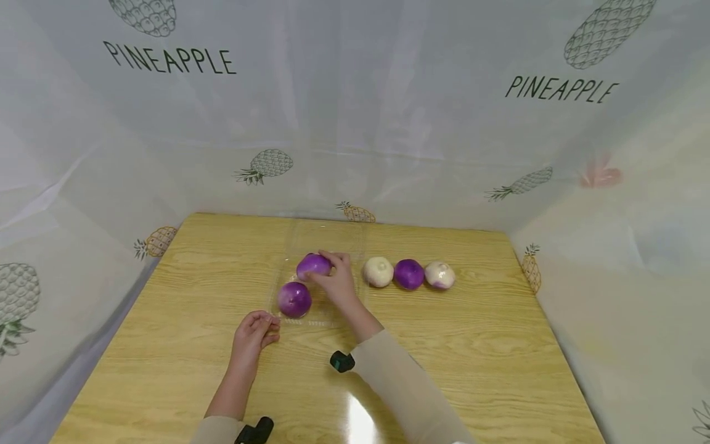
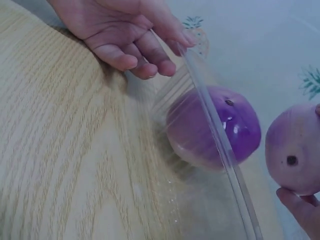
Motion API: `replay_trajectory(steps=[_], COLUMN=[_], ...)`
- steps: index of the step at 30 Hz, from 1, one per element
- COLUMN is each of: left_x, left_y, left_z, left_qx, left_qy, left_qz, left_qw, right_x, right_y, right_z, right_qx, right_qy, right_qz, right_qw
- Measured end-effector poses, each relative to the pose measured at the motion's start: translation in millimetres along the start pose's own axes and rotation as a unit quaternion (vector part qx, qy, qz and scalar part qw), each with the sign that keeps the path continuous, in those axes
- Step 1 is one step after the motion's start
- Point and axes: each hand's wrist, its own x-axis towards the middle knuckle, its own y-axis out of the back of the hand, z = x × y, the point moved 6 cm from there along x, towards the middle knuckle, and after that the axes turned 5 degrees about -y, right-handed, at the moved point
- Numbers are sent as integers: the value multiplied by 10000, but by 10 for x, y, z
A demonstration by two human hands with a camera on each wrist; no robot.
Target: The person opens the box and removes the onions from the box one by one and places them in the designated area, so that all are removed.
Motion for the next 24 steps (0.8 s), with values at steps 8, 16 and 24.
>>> replay_trajectory(steps=[8, 16, 24], left_x=[-8, -19, -13], left_y=[-4, -9, -18], left_z=[1, -1, 13], left_qx=[-37, -81, -64], left_qy=[123, 132, 99], left_qz=[38, 17, -20], left_qw=[9999, 9999, 9999], right_x=[-128, -281, -315], right_y=[191, 426, 646], right_z=[-35, -173, -89], right_qx=[612, 689, 953], right_qy=[-135, -337, -234], right_qz=[-167, -336, -205], right_qw=[9979, 9965, 9950])
